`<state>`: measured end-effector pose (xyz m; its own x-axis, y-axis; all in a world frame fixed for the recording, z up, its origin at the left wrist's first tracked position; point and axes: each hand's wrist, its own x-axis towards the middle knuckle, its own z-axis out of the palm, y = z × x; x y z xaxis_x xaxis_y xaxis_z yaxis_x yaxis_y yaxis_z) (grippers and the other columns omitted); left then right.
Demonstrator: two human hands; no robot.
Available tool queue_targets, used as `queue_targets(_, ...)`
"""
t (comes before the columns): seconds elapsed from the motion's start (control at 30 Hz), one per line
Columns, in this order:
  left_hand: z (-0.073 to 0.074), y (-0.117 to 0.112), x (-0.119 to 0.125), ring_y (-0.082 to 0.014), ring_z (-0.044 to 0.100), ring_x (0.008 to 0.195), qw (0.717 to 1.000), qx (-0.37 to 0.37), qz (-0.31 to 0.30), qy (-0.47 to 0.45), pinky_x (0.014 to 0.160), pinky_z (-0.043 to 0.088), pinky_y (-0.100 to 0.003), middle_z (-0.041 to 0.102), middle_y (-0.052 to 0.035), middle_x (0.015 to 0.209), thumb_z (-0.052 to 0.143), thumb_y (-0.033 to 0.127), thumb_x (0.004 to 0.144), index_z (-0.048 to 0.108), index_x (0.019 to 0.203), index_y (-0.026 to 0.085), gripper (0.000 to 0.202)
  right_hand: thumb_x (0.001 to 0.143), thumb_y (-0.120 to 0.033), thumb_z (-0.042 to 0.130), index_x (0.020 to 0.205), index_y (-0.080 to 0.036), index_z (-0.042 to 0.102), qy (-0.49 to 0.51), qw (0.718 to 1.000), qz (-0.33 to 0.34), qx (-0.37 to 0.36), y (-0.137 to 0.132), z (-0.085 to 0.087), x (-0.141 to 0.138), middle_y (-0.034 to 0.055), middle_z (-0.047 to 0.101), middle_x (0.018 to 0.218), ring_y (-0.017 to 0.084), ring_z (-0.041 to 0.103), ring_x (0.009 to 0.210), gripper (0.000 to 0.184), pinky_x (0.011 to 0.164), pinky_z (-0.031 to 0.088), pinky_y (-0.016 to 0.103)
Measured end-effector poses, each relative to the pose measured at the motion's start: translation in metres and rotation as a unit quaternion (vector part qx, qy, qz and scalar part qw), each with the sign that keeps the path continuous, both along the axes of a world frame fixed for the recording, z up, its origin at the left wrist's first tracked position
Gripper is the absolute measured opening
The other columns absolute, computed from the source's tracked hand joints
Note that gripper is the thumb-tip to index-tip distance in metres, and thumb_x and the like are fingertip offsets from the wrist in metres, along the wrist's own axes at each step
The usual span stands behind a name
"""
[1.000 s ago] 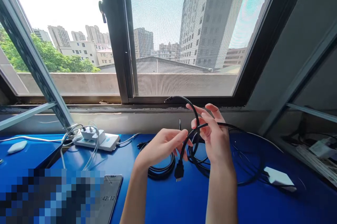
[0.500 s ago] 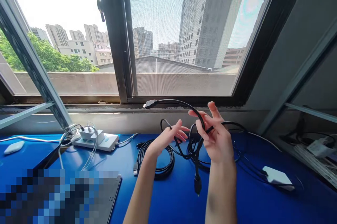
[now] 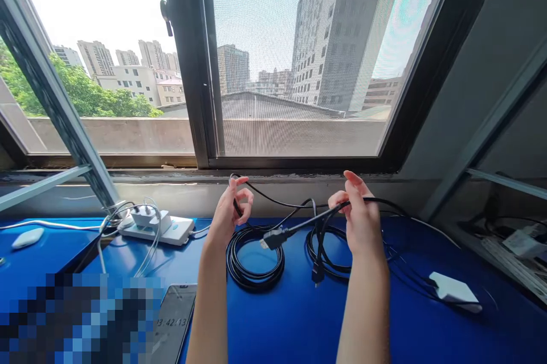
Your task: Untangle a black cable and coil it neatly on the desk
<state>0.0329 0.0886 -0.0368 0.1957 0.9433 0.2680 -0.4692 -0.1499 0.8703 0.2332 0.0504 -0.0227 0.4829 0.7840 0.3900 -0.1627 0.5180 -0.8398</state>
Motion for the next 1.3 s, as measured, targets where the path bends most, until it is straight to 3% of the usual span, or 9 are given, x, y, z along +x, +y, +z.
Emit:
queue_targets(0.13,0.008,-0.008,-0.012,-0.0033,0.025,0.025,0.997,0.033,0.049,-0.041,0.028,0.014,-0.013,0.042,0.0098,0.04,0.055,0.062,0.074,0.05,0.084,0.019,0.045,0.066,-0.049,0.063,0.088,-0.021,0.053,-0.024,0.999,0.017,0.027,-0.003,0.001,0.002,-0.011,0.037,0.03,0.01,0.041,0.037,0.036,0.043,0.036,0.022)
queue_targets(0.27,0.015,-0.019,-0.018,-0.0038,0.024,0.026,0.991,0.097,0.07,-0.061,0.029,0.017,-0.013,0.036,0.0101,0.033,0.065,0.062,0.066,0.052,0.074,0.02,0.045,0.063,-0.048,0.066,0.092,-0.023,0.051,-0.013,0.997,0.074,0.006,-0.01,0.004,-0.001,-0.0111,0.035,0.034,0.013,0.048,0.045,0.041,0.036,0.035,0.019)
queue_targets(0.43,0.02,-0.031,-0.018,-0.004,0.028,0.029,0.993,0.119,-0.004,-0.005,0.031,0.021,-0.014,0.031,0.0073,0.03,0.062,0.059,0.07,0.048,0.052,0.016,0.048,0.065,-0.047,0.063,0.1,-0.023,0.049,-0.03,0.992,0.121,-0.019,-0.01,0.003,-0.009,-0.0111,0.039,0.044,0.009,0.033,0.036,0.045,0.024,0.026,0.016)
queue_targets(0.57,0.021,-0.036,-0.012,-0.0058,0.031,0.031,0.988,0.129,-0.047,0.069,0.034,0.023,-0.018,0.029,0.0046,0.03,0.059,0.06,0.071,0.046,0.041,0.016,0.055,0.066,-0.051,0.06,0.098,-0.021,0.051,-0.057,0.994,0.088,-0.035,-0.006,0.003,-0.014,-0.0096,0.039,0.047,0.007,0.03,0.036,0.045,0.022,0.022,0.015)
queue_targets(0.77,0.021,-0.039,-0.006,-0.0062,0.022,0.031,0.971,0.193,0.089,0.113,0.037,0.02,-0.026,0.021,0.0039,0.027,0.05,0.068,0.073,0.046,0.033,0.021,0.063,0.059,-0.055,0.062,0.09,-0.019,0.06,-0.117,0.989,0.028,-0.088,-0.01,0.007,-0.013,0.007,0.062,0.091,0.016,0.052,0.073,0.047,0.032,0.04,0.016)
queue_targets(0.83,0.02,-0.04,-0.007,-0.0066,0.021,0.031,0.96,0.213,0.131,0.125,0.038,0.021,-0.028,0.025,0.0027,0.028,0.048,0.068,0.075,0.046,0.031,0.023,0.063,0.059,-0.058,0.062,0.091,-0.019,0.063,-0.125,0.985,0.044,-0.114,-0.012,0.007,-0.012,0.0089,0.062,0.098,0.016,0.051,0.072,0.051,0.032,0.037,0.015)
queue_targets(0.93,0.02,-0.043,-0.006,-0.0066,0.02,0.031,0.95,0.235,0.159,0.133,0.039,0.017,-0.028,0.028,0.0016,0.028,0.046,0.068,0.076,0.045,0.028,0.023,0.066,0.059,-0.063,0.064,0.091,-0.018,0.066,-0.116,0.979,0.082,-0.143,-0.013,0.006,-0.013,0.0089,0.065,0.09,0.008,0.037,0.052,0.055,0.031,0.023,0.014)
queue_targets(1.07,0.024,-0.05,-0.003,-0.0067,0.02,0.031,0.946,0.24,0.149,0.157,0.038,0.016,-0.027,0.027,0.0009,0.028,0.044,0.071,0.075,0.046,0.027,0.023,0.068,0.054,-0.059,0.072,0.092,-0.018,0.068,-0.123,0.972,0.113,-0.163,-0.015,0.007,-0.017,0.0056,0.065,0.077,0.004,0.032,0.047,0.056,0.034,0.02,0.015)
queue_targets(1.3,0.028,-0.051,-0.004,-0.0085,0.03,0.036,0.937,0.236,0.091,0.24,0.041,0.025,-0.026,0.036,-0.0007,0.033,0.046,0.068,0.076,0.052,0.035,0.019,0.064,0.053,-0.05,0.075,0.082,-0.016,0.071,-0.132,0.985,0.021,-0.105,-0.015,0.01,-0.02,0.0025,0.059,0.065,0.007,0.041,0.051,0.045,0.036,0.019,0.018)
